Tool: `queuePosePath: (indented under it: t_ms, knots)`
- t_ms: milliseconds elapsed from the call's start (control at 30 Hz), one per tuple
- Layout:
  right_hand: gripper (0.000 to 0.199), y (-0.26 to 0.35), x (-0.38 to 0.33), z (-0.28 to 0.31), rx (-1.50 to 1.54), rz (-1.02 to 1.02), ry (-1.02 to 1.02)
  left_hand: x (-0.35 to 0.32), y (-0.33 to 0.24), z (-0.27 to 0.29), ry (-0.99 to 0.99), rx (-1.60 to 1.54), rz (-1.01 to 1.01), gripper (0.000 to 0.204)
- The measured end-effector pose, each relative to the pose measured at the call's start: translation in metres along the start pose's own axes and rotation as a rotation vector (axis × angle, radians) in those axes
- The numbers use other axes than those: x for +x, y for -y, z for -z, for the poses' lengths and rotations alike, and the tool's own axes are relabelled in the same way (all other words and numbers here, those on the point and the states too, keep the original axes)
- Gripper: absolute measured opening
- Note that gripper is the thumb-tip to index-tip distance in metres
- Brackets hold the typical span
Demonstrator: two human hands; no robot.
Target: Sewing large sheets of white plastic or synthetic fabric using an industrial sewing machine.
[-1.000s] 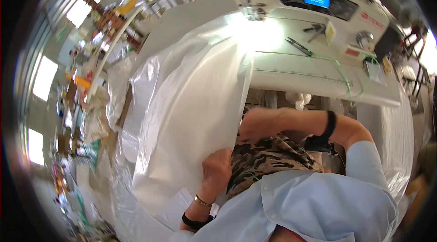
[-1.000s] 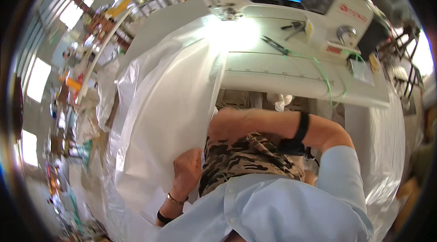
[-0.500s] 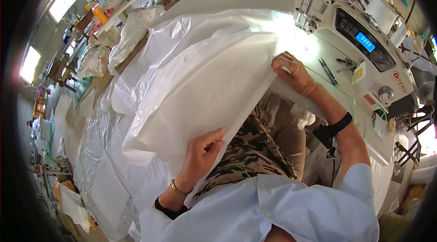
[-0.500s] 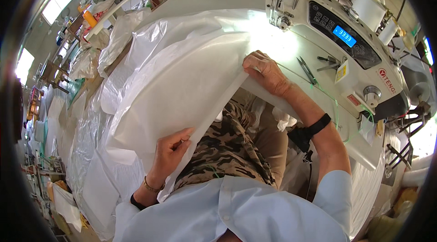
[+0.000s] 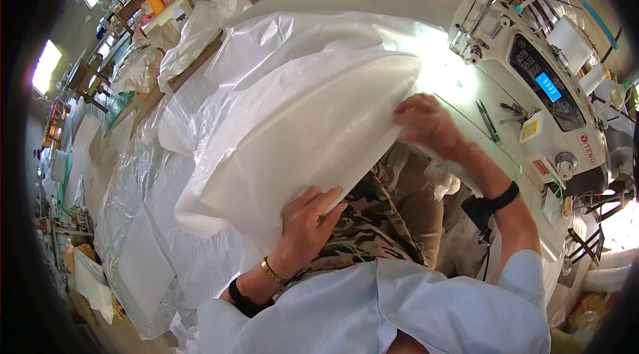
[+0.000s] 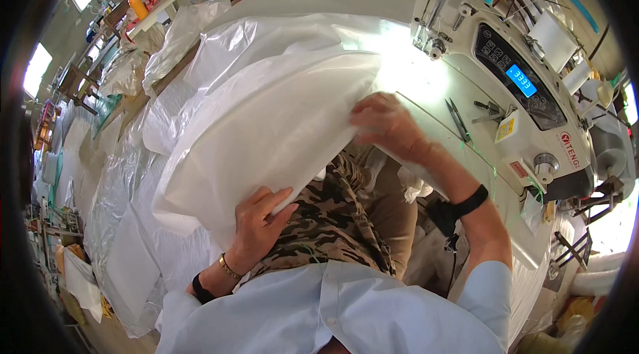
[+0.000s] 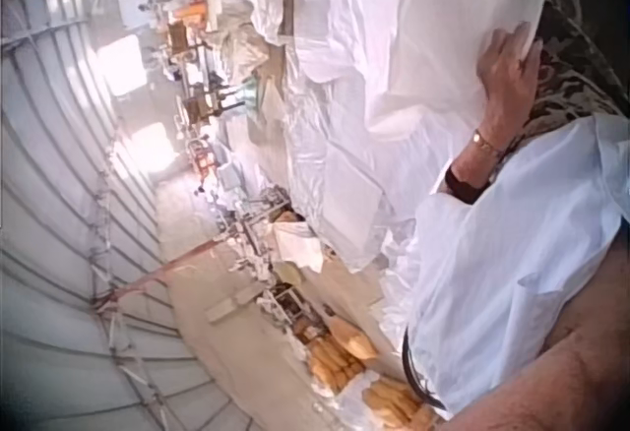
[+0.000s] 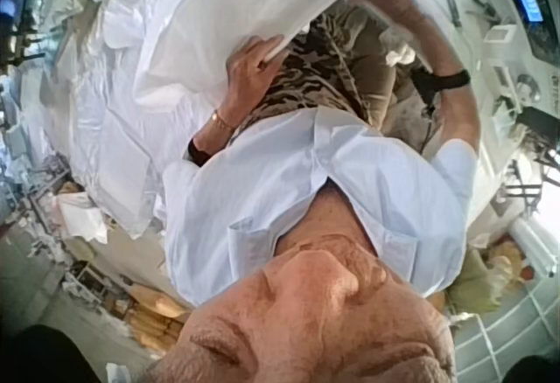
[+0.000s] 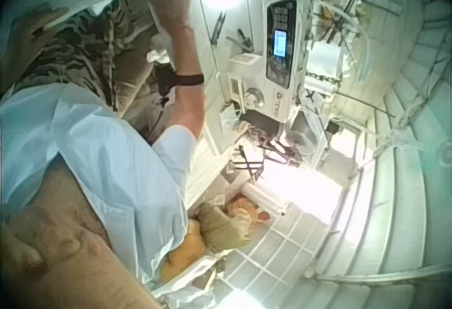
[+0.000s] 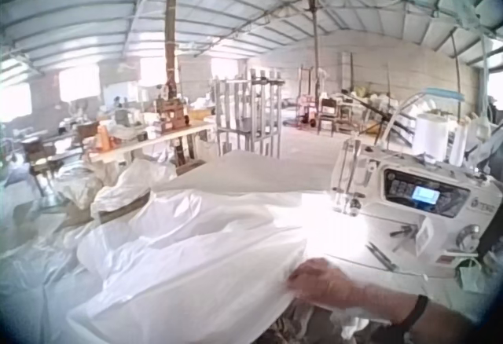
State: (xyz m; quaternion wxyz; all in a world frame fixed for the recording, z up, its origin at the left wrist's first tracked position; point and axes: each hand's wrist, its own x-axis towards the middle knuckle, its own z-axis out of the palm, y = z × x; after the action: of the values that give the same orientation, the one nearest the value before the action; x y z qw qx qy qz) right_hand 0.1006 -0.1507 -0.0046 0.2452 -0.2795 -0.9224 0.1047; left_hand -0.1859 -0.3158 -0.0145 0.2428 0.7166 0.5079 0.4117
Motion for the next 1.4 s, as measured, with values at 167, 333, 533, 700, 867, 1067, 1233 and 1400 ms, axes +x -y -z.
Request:
queuePosePath:
  t_ms: [167, 333, 533, 700, 867, 1067, 1233, 1400]
  knots:
    - [0.030, 0.089, 0.008, -0.039, 0.010, 0.162, 0.022, 0.005, 0.003, -0.002, -0.025, 0.044, -0.123, 0.019]
    - [0.019, 0.053, 0.007, -0.024, -0.115, 0.139, -0.031, 0.007, 0.006, -0.008, -0.094, 0.019, -0.135, 0.012]
    - [0.011, 0.000, 0.001, 0.000, -0.198, -0.021, -0.031, 0.013, 0.002, 0.002, -0.073, 0.034, -0.122, 0.007]
    - [0.011, -0.014, 0.006, 0.006, -0.163, -0.062, 0.058, 0.017, -0.008, 0.014, -0.027, 0.110, -0.132, 0.009]
    - [0.011, -0.031, 0.006, 0.011, -0.034, -0.088, -0.007, 0.013, -0.005, 0.016, -0.035, 0.141, -0.155, 0.025]
    - [0.014, -0.041, 0.010, 0.013, -0.075, -0.077, -0.037, 0.020, 0.001, 0.022, 0.111, 0.038, -0.093, 0.024]
    - [0.026, -0.046, 0.014, 0.021, -0.184, -0.171, 0.050, 0.030, 0.010, 0.028, 0.246, -0.028, -0.104, 0.025]
    - [0.032, -0.062, 0.014, 0.025, -0.275, -0.082, 0.015, 0.038, 0.014, 0.031, 0.385, -0.284, 0.119, 0.022]
